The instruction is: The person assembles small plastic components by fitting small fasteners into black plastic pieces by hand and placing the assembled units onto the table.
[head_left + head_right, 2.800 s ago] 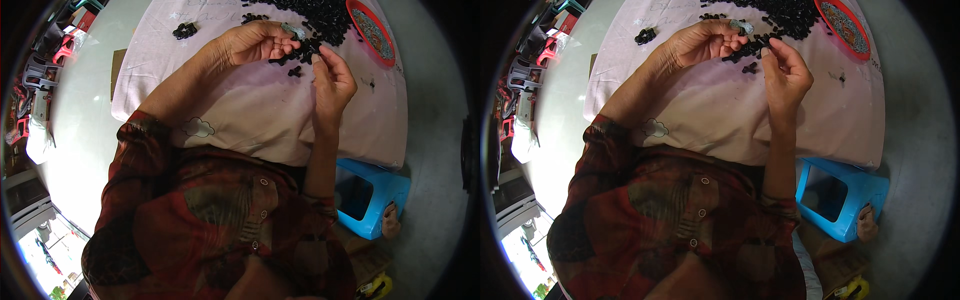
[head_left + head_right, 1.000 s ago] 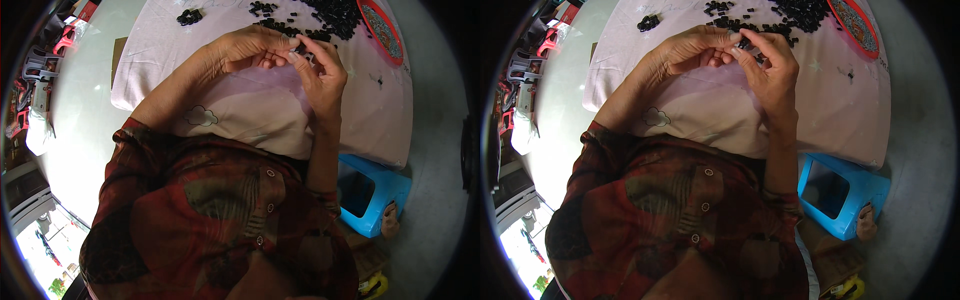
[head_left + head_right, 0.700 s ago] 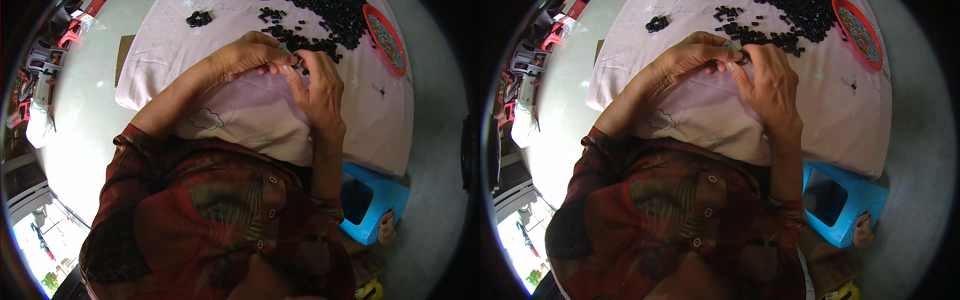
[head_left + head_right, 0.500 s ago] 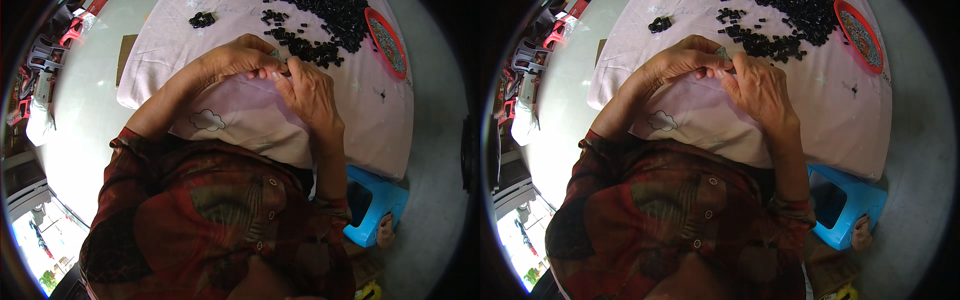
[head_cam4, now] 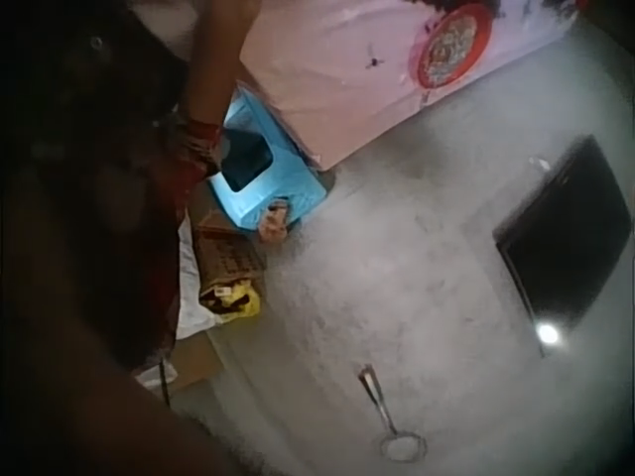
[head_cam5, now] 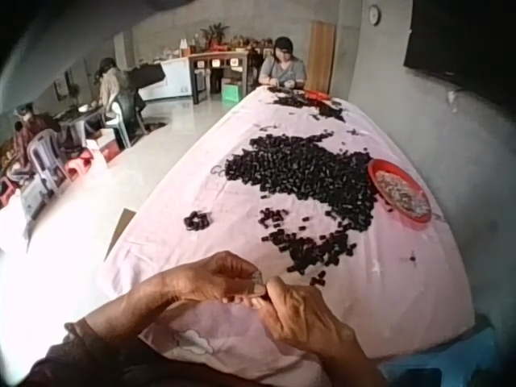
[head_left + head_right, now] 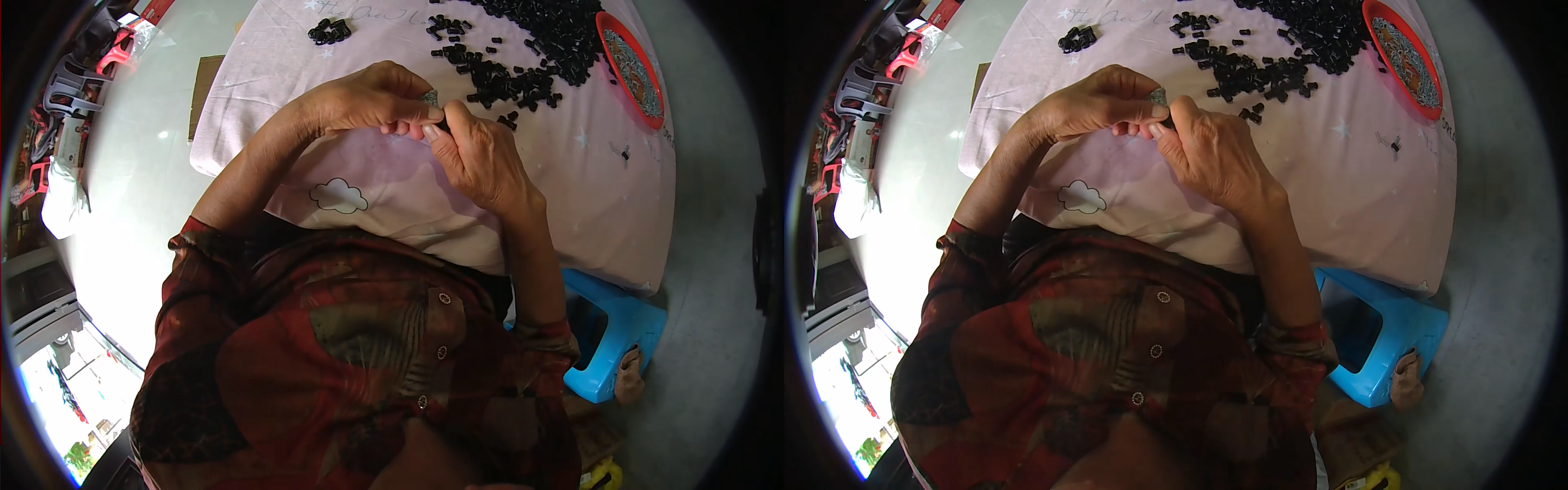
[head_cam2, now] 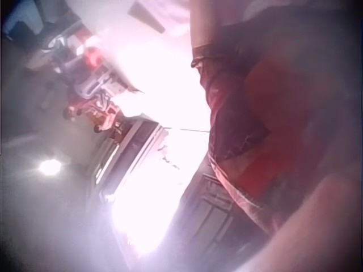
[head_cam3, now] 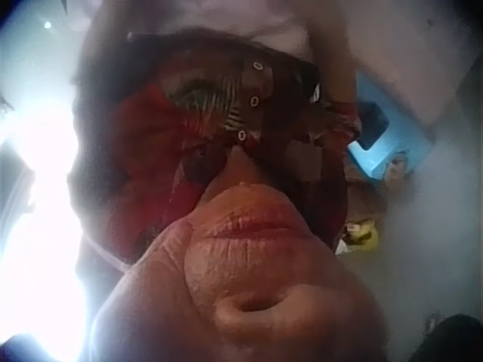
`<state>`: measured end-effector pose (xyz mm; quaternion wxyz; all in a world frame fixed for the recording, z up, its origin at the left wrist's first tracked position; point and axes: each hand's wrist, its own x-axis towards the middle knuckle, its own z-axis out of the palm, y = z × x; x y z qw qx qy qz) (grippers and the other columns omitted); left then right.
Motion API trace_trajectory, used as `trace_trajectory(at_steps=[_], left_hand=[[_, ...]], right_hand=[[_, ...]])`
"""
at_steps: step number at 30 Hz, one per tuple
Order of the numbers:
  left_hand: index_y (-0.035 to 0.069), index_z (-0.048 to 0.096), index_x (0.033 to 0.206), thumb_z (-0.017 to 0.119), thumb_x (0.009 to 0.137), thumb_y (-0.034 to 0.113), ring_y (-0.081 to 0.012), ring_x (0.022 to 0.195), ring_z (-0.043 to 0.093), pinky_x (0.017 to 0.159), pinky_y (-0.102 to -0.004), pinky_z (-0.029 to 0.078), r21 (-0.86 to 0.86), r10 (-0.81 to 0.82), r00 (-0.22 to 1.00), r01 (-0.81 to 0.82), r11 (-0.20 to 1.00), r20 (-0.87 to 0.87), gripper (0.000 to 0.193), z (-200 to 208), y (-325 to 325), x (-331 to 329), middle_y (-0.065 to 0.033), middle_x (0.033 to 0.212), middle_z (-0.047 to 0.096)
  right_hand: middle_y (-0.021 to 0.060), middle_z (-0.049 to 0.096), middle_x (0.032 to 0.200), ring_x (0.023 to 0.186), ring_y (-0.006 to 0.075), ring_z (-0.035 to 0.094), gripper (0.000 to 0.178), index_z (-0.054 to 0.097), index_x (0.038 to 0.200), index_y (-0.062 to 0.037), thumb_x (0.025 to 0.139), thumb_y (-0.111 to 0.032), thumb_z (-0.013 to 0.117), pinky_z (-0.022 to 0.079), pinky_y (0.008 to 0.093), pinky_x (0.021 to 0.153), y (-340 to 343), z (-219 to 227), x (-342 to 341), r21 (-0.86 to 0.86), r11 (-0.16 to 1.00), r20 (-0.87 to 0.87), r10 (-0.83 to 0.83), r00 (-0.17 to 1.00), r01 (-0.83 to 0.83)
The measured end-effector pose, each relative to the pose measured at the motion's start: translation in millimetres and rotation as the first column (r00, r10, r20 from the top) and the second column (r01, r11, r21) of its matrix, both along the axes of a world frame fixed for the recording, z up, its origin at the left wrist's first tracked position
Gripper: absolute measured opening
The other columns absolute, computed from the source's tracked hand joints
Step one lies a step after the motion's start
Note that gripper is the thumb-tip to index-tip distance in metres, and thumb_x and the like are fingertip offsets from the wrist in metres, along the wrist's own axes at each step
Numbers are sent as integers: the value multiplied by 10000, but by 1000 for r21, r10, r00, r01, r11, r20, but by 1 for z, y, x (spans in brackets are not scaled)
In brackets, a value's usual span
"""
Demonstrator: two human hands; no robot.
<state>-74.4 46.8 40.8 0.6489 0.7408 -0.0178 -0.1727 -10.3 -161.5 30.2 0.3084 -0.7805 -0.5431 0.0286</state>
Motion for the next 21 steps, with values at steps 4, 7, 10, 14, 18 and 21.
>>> trace_trajectory(at_steps=[4,7,10,14,18,21], left_hand=[[61,717,870,704,924,353,-54,663,553,593,-213,446,-15,65,998,-65,998,-9,297,0,-2,-7,-9,746,655],[66,736,938,686,955,292,-31,696,575,584,-196,414,6,48,999,-48,999,19,232,-5,9,-2,20,759,654],[59,745,975,676,956,250,-46,719,589,614,-212,443,226,208,967,-238,945,149,204,12,19,2,8,771,665],[46,750,974,720,854,254,-212,715,697,697,-321,545,566,200,758,-610,554,621,242,-3,73,12,-125,801,725],[61,726,1073,699,877,179,-180,750,691,711,-310,543,590,214,737,-652,476,641,230,-8,86,8,-109,859,718],[107,728,1107,720,849,163,-225,765,709,729,-337,560,545,187,624,-765,344,758,264,-3,63,19,-136,913,723]], right_hand=[[171,580,661,597,360,603,248,487,906,-30,996,-249,561,467,426,545,2,-7,2,59,998,23,17,1000,-18],[149,591,666,606,336,614,248,531,970,-35,977,-274,598,476,412,558,9,-1,6,78,997,93,-12,996,4],[126,605,677,628,280,626,282,586,1062,-44,952,-299,637,490,392,594,2,5,13,91,985,134,-155,979,144],[96,646,731,649,175,592,293,662,1081,-27,929,-277,659,487,327,650,-50,19,48,45,822,30,-570,821,568],[91,650,736,647,174,575,258,662,1004,14,924,-231,655,466,308,641,-82,29,61,-77,761,-28,-648,761,645],[111,658,753,656,187,593,216,656,996,5,912,-193,656,473,313,654,-66,23,62,-112,856,-33,-510,859,504]])
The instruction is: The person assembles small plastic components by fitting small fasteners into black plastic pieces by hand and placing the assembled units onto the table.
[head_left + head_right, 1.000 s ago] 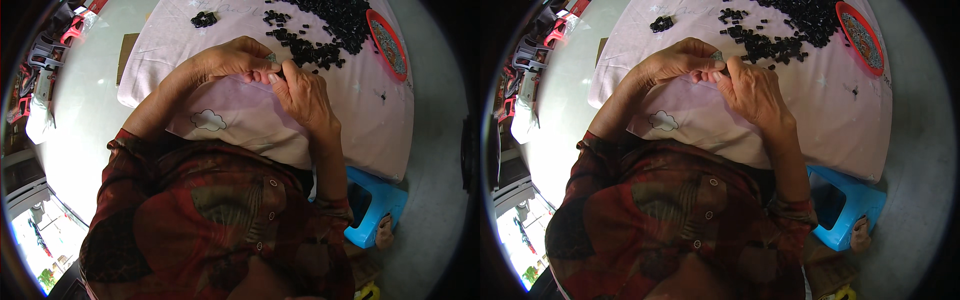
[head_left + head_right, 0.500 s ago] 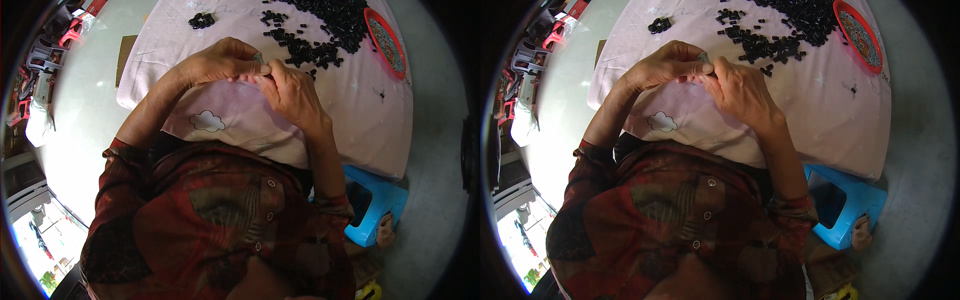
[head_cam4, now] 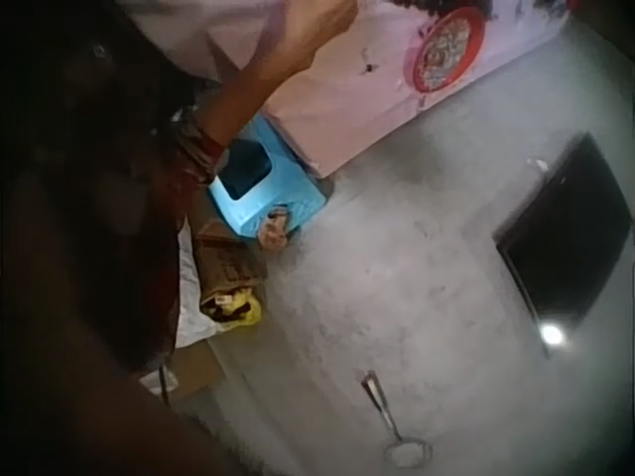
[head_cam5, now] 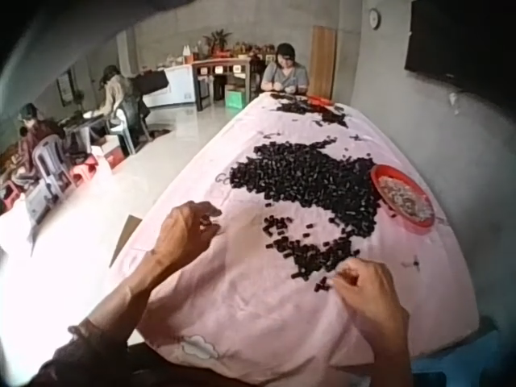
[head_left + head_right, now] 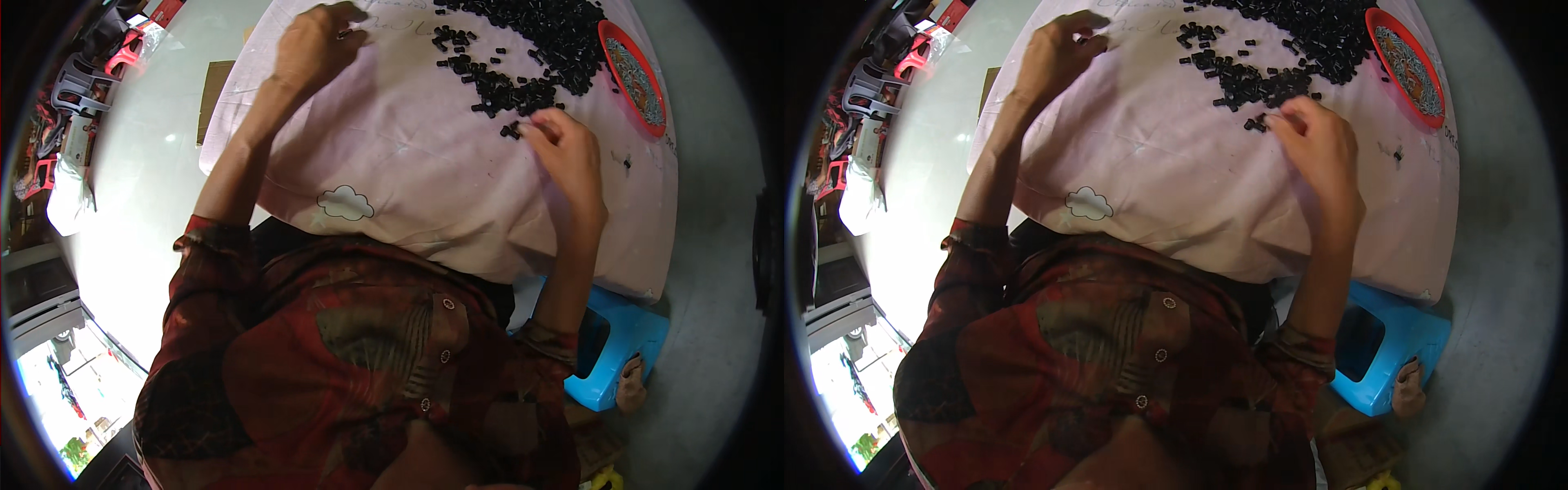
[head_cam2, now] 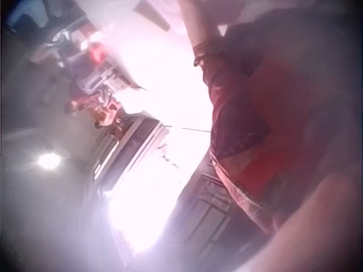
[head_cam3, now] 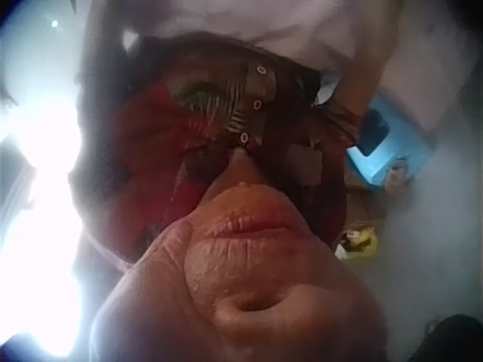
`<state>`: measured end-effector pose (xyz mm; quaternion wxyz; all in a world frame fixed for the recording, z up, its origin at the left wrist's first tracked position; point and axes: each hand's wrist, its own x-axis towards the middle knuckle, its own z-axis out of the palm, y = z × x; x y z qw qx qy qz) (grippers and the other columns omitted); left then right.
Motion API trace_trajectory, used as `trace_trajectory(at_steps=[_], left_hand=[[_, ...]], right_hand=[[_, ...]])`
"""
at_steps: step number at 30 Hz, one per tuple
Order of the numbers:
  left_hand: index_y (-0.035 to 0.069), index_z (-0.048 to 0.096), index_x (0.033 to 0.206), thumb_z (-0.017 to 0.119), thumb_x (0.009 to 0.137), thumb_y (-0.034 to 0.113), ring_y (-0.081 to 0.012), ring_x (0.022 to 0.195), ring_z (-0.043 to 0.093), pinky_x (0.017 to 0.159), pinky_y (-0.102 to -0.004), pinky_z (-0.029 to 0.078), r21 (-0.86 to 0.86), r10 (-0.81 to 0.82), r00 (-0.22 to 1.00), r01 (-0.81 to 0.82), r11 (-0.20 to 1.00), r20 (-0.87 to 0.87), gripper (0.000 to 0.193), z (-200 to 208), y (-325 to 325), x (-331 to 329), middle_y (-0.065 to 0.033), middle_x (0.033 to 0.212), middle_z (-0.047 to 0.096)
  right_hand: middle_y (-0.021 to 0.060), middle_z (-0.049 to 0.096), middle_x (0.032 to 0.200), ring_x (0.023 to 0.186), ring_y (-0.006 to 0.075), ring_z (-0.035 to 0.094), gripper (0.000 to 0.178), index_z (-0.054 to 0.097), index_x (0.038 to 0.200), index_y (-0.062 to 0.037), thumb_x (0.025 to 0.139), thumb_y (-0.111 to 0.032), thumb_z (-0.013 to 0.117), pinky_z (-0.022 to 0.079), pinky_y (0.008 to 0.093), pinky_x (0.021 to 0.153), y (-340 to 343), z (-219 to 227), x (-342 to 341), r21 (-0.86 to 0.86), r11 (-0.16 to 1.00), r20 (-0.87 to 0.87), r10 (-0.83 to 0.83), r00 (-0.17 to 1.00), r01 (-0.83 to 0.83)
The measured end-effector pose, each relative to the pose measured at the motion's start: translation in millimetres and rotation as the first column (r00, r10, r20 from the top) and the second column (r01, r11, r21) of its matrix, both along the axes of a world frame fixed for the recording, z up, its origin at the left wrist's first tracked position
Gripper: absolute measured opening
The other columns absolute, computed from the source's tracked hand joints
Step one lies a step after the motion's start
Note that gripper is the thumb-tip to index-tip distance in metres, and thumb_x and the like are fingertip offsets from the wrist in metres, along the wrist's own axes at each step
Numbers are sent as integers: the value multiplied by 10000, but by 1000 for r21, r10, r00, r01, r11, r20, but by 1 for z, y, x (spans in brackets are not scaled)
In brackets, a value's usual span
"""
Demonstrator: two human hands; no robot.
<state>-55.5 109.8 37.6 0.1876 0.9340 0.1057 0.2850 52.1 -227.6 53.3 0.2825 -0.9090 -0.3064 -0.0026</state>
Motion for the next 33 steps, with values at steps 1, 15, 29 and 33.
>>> trace_trajectory(at_steps=[1,15,29,33], left_hand=[[109,728,1107,712,855,148,-221,764,710,728,-337,562,-63,-68,998,67,996,-13,255,0,-9,9,-131,914,729],[-7,708,915,722,817,87,-189,672,660,645,-341,542,-385,-475,877,465,797,76,136,-34,-64,122,-130,776,718],[-3,696,908,713,872,69,-134,694,620,622,-296,509,-676,-497,867,384,628,31,82,-11,-78,76,-54,786,692],[22,702,1077,698,919,196,-116,731,624,692,-269,507,-834,-568,822,346,431,47,235,-29,-80,77,-18,831,693]], right_hand=[[117,664,763,660,193,600,206,658,996,-2,907,-188,660,478,316,662,9,-2,0,-46,996,28,75,997,-73],[153,733,1003,883,325,694,277,711,1060,-40,917,-263,632,521,405,807,-61,-8,41,-172,840,422,-409,809,515],[91,731,868,747,138,642,221,735,1073,-18,899,-124,648,512,272,733,-34,-6,15,197,966,67,-184,981,168],[75,701,834,723,110,611,233,730,1095,-16,898,-115,653,500,258,696,-8,-17,12,66,997,222,33,975,-48]])
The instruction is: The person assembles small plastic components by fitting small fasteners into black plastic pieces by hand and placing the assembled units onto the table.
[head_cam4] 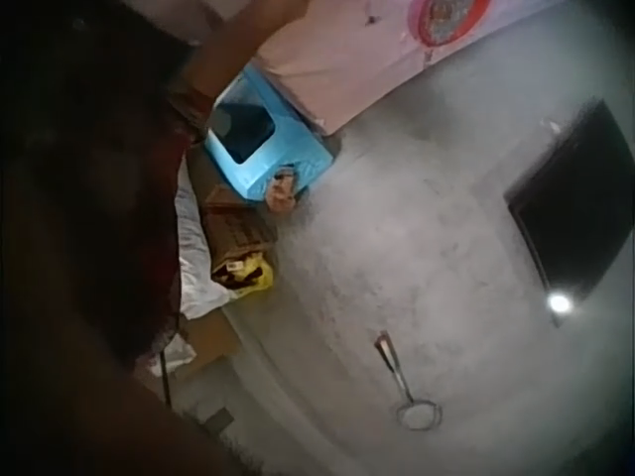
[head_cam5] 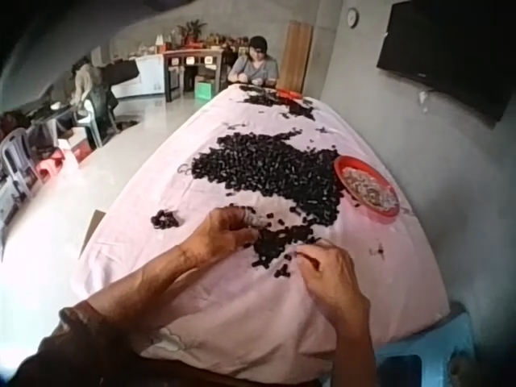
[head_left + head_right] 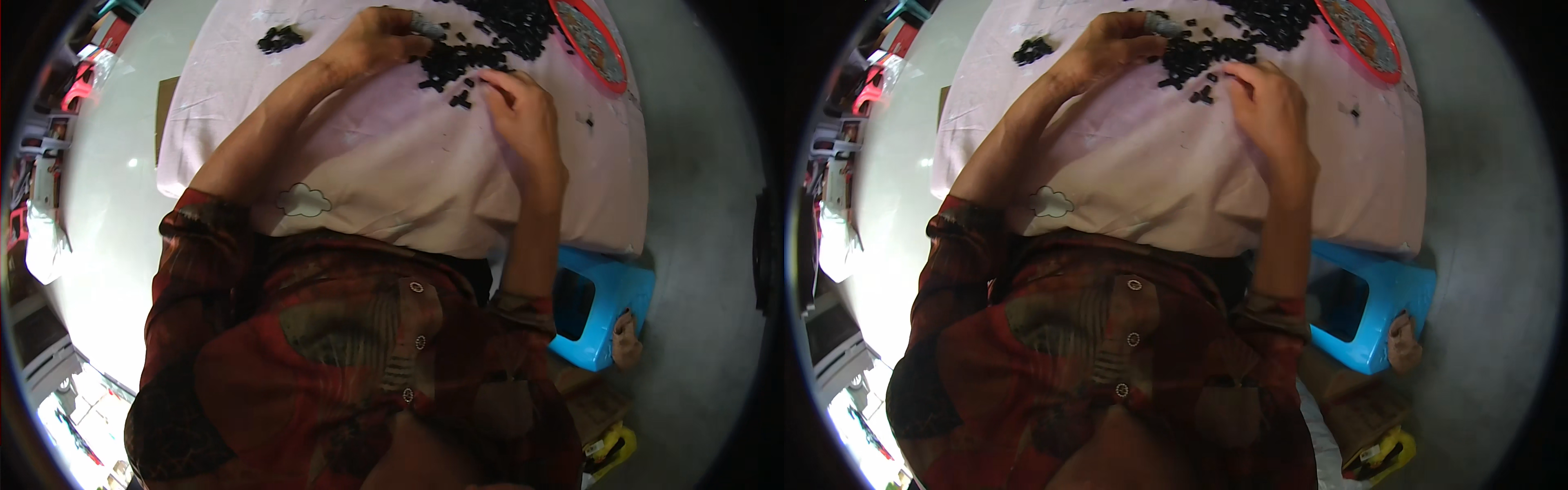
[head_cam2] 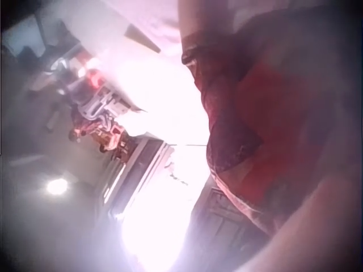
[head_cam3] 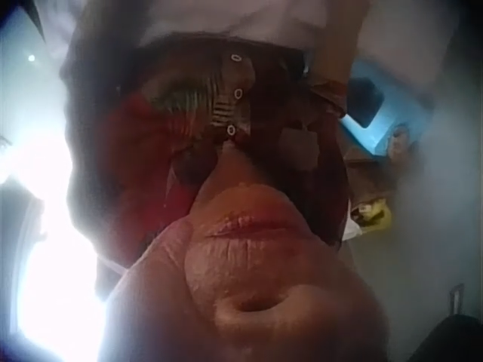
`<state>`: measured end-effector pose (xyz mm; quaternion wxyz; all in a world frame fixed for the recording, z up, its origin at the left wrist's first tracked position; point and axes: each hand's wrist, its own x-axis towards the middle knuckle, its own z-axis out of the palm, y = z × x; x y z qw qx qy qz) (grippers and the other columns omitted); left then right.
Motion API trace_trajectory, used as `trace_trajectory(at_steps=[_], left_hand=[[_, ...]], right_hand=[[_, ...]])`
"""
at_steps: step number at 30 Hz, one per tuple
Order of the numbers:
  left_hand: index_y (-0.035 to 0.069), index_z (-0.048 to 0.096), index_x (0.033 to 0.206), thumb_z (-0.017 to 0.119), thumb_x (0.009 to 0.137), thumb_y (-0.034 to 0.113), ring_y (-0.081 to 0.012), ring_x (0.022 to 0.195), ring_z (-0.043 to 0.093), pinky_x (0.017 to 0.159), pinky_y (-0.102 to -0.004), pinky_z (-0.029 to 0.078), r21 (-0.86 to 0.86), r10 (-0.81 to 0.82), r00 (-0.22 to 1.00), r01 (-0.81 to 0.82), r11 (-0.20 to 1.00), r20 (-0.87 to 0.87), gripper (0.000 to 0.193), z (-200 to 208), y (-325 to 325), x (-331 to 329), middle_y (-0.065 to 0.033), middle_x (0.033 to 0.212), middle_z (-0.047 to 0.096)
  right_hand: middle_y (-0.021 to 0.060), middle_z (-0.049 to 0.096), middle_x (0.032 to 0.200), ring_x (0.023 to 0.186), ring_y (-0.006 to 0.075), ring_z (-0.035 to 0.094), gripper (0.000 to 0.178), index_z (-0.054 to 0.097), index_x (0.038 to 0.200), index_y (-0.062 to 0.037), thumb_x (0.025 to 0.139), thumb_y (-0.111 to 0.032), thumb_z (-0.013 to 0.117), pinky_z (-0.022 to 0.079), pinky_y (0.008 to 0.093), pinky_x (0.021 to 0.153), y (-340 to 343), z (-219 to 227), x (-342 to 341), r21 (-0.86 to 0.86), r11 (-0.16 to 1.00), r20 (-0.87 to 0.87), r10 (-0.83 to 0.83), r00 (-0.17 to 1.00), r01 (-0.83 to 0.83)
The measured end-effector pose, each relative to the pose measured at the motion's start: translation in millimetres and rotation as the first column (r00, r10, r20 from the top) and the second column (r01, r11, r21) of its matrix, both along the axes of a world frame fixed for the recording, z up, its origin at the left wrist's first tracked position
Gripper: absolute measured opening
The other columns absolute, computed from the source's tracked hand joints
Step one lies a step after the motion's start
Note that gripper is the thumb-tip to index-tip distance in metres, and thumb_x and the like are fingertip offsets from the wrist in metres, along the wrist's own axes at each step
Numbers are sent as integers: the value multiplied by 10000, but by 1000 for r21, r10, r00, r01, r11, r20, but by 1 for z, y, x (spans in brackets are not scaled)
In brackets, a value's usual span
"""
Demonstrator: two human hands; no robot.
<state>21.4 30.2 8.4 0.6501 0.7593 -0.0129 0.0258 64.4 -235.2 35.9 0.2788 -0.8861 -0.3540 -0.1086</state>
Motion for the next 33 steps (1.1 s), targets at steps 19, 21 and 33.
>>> trace_trajectory(at_steps=[19,21,33], left_hand=[[-5,624,1082,629,978,103,-79,803,678,633,-174,539,-646,-222,959,59,761,-174,150,19,-12,-15,-96,1064,714],[-12,625,1080,629,978,103,-85,801,683,627,-174,540,-715,-288,942,83,694,-171,154,17,-12,-12,-102,1066,714],[-90,608,1116,623,965,65,-173,874,726,707,-193,615,-896,-320,934,-3,445,-162,217,6,-18,-11,-161,1067,707]], right_hand=[[89,736,826,674,153,645,217,762,1056,-66,871,-162,699,523,281,702,-69,-14,37,228,881,35,-433,901,415],[20,718,821,692,74,590,211,763,1039,-31,868,-150,732,505,240,694,-61,-8,33,317,841,-74,-439,895,439],[-15,663,897,803,51,566,152,715,1021,11,915,-97,706,468,200,731,51,10,-34,599,788,-282,46,958,139]])
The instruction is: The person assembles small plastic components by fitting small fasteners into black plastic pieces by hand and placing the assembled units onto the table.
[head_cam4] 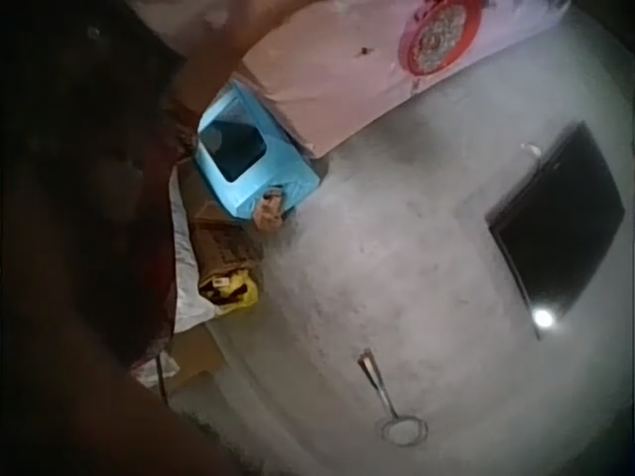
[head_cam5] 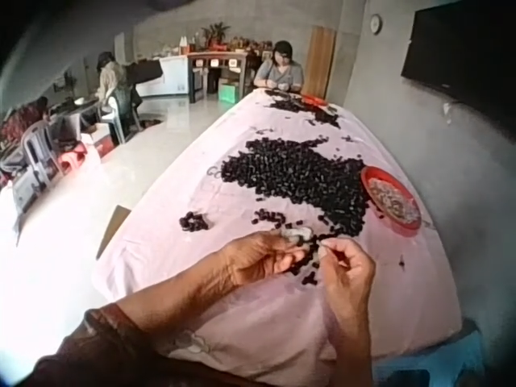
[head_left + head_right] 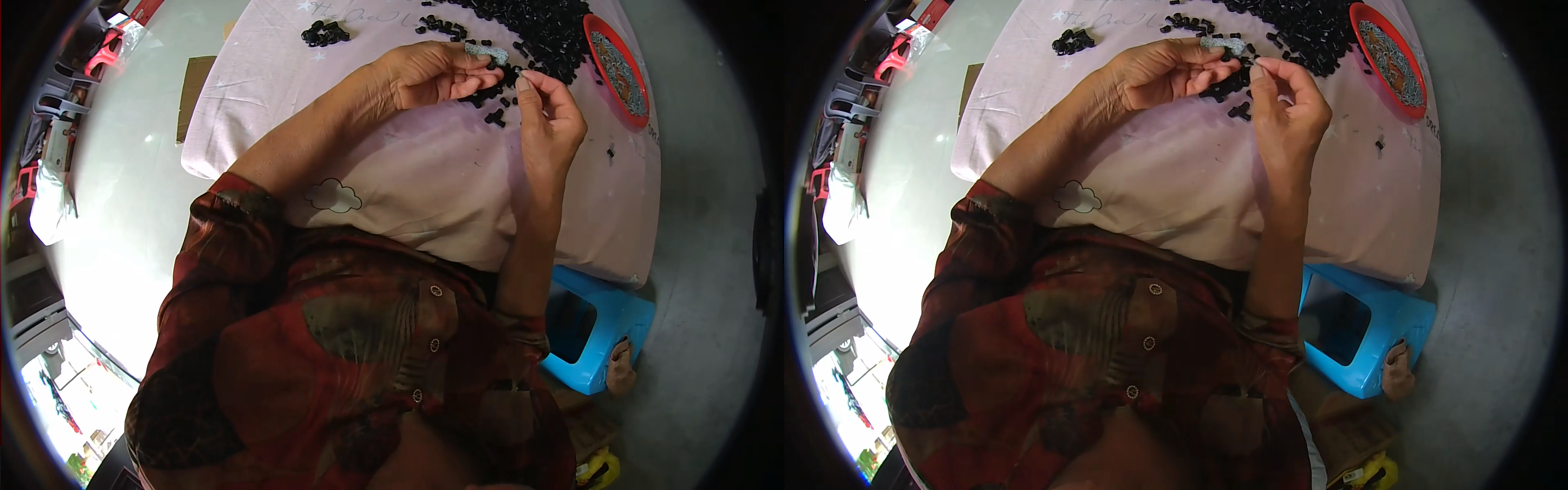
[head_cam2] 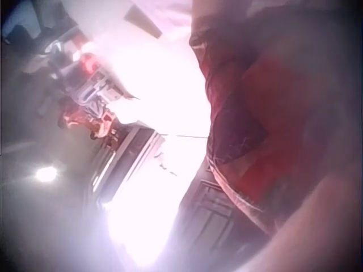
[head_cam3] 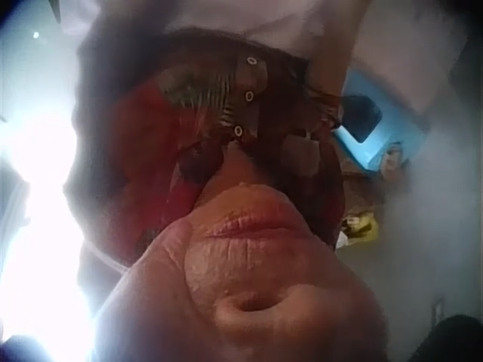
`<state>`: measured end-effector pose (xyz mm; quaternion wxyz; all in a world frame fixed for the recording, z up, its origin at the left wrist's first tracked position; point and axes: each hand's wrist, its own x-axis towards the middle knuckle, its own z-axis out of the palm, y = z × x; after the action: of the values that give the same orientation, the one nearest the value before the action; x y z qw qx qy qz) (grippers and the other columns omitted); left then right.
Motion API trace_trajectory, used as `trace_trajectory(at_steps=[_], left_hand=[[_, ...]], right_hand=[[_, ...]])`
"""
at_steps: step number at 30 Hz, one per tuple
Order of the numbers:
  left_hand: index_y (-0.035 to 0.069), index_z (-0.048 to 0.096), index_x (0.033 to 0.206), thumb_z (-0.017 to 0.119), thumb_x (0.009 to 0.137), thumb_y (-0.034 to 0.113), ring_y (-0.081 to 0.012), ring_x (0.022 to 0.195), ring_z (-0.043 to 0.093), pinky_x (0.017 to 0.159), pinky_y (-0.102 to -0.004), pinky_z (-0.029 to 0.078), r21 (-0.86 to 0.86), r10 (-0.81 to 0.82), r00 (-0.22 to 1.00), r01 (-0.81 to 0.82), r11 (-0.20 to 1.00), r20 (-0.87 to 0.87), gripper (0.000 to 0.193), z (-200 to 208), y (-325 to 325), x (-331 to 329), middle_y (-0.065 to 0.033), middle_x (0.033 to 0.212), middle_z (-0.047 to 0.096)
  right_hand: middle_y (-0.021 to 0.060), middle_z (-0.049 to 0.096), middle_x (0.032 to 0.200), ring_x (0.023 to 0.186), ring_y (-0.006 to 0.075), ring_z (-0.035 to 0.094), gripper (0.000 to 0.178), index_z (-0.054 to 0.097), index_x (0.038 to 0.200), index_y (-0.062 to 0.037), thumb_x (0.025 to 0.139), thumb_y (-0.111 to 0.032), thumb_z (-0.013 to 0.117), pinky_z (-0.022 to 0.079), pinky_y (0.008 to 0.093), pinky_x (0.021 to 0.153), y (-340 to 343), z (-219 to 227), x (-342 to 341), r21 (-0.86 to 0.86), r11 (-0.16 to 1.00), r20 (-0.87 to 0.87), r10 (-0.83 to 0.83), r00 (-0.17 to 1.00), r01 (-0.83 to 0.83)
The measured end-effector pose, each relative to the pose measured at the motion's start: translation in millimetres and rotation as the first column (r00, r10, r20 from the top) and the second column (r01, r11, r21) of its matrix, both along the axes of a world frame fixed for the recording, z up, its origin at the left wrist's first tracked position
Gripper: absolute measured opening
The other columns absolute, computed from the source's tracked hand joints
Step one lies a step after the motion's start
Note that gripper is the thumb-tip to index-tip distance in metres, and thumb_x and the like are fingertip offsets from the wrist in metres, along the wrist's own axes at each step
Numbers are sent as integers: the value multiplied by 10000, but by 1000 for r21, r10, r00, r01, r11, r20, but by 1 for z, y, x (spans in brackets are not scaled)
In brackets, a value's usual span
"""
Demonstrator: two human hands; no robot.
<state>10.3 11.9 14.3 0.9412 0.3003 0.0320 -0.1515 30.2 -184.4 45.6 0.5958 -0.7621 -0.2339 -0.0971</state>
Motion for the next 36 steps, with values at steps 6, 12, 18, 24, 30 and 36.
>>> trace_trajectory(at_steps=[6,12,18,24,30,36], left_hand=[[-85,617,1087,633,961,79,-187,924,724,706,-193,612,31,-45,999,45,998,-14,208,0,0,-2,-185,1120,697],[-82,646,1065,651,940,68,-162,881,723,713,-195,603,54,-90,995,87,995,41,195,-5,6,0,-160,1077,715],[-44,636,1079,658,950,90,-144,840,722,686,-184,600,98,-59,996,53,994,63,187,-4,5,-3,-128,1020,723],[-44,617,1115,648,951,69,-156,880,726,682,-185,605,57,-99,993,95,994,64,201,-3,7,-1,-133,1050,715],[-60,620,1083,645,951,61,-172,891,729,673,-183,615,21,-38,999,38,999,36,181,1,-2,-1,-158,1079,710],[-64,630,1064,669,928,51,-193,893,733,666,-182,617,-42,-26,996,22,999,-91,182,2,0,-5,-172,1108,706]], right_hand=[[34,714,866,765,113,629,167,741,998,-9,876,-118,708,507,258,736,-77,-3,40,-228,875,158,-400,903,427],[86,747,852,742,160,682,203,763,996,-45,828,-151,721,533,299,739,-150,-35,80,-475,655,325,-490,809,588],[117,753,905,827,235,719,277,757,1056,-67,831,-222,708,540,349,791,-140,-25,76,-494,596,410,-482,775,632],[129,748,950,887,291,712,322,760,1067,-101,840,-321,698,530,382,821,-112,-11,82,-682,568,329,-323,887,460],[112,743,944,892,308,708,262,764,1035,-156,838,-316,700,531,389,813,-104,-12,90,-788,429,342,-293,893,442],[31,719,975,871,127,665,200,706,1098,-49,917,-120,663,511,265,759,-50,-6,50,-308,951,57,-17,998,34]])
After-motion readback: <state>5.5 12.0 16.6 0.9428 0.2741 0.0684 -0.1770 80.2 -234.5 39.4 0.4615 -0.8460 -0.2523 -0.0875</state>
